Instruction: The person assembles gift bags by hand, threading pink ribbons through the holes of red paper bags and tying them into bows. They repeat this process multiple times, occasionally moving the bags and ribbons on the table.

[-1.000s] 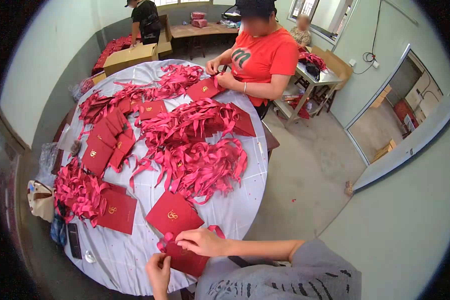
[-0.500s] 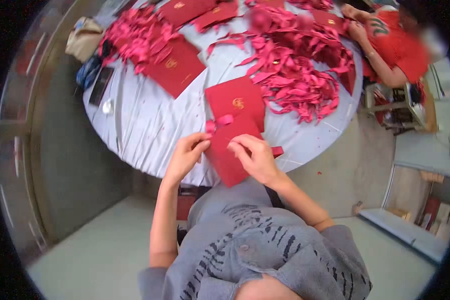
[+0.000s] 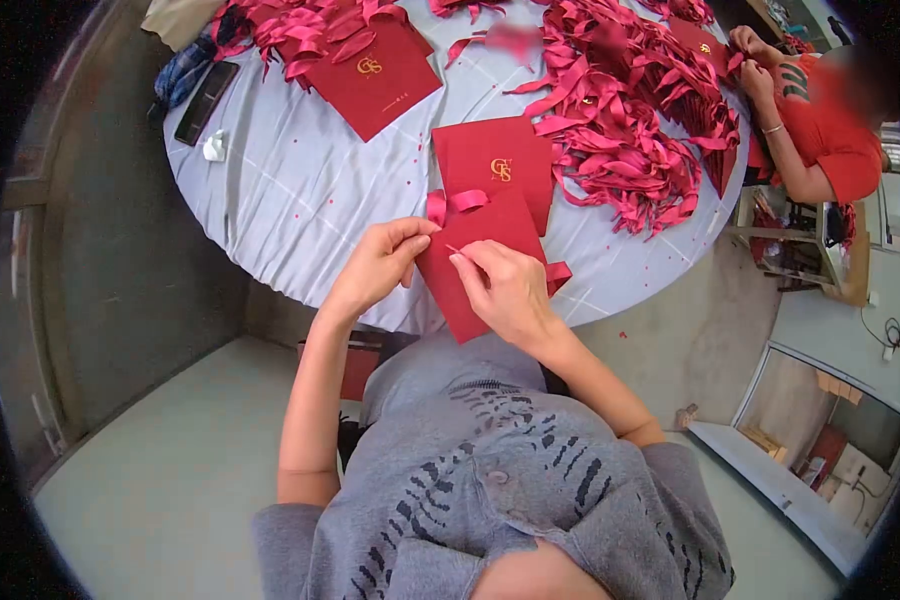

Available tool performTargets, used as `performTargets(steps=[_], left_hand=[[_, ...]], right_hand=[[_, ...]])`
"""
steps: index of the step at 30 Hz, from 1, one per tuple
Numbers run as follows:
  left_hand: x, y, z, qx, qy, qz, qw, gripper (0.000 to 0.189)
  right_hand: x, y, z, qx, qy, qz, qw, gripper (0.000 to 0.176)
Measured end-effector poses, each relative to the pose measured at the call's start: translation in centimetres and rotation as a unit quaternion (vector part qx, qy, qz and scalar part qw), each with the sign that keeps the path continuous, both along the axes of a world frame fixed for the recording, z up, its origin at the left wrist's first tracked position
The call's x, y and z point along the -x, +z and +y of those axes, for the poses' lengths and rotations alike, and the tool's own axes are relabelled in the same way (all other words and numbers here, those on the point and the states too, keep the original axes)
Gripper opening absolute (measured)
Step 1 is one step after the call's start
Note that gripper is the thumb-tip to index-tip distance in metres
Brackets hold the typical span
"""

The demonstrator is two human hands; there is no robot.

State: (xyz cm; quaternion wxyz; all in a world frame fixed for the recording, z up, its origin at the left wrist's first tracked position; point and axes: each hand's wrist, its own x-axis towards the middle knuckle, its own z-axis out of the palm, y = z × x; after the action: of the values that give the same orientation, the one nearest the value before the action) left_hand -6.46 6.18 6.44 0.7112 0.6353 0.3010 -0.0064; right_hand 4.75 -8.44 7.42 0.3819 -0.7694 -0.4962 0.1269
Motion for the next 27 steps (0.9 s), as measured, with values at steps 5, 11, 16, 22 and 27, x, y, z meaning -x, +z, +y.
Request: performTargets(steps=[5,11,16,22,27], left_hand=[[-0.3,0.6,-0.2,-0.01,-0.003,-0.002,1.0,0.019],[-0.5,1.3,-0.5,-0.044,-0.013,0.013,0.999,0.02],[-0.6,1.3,-1.1,-0.095,0.003,0.015,0.995,0.024],[-0.7,-0.3,-1.7,-0.142,0.027,-0.039,0.989,0.023],[-0.9,0.3,-2.0,-0.15,0.023,-0.023,0.988,0.023]], right_hand=[[0.2,0.2,0.1,0.015,-0.001,-0.029,0.999,0.014],[0.4,0.3,0.0,0.02,-0.021,-0.037,0.999,0.018],[0.2,0.6,0.2,0.015,-0.026,-0.028,0.999,0.018],[0.1,0.8,0.0,0.027,-0.023,-0.043,0.998,0.018],[-0.4,1.0,-0.2,0.046,0.005,-0.059,0.997,0.016]])
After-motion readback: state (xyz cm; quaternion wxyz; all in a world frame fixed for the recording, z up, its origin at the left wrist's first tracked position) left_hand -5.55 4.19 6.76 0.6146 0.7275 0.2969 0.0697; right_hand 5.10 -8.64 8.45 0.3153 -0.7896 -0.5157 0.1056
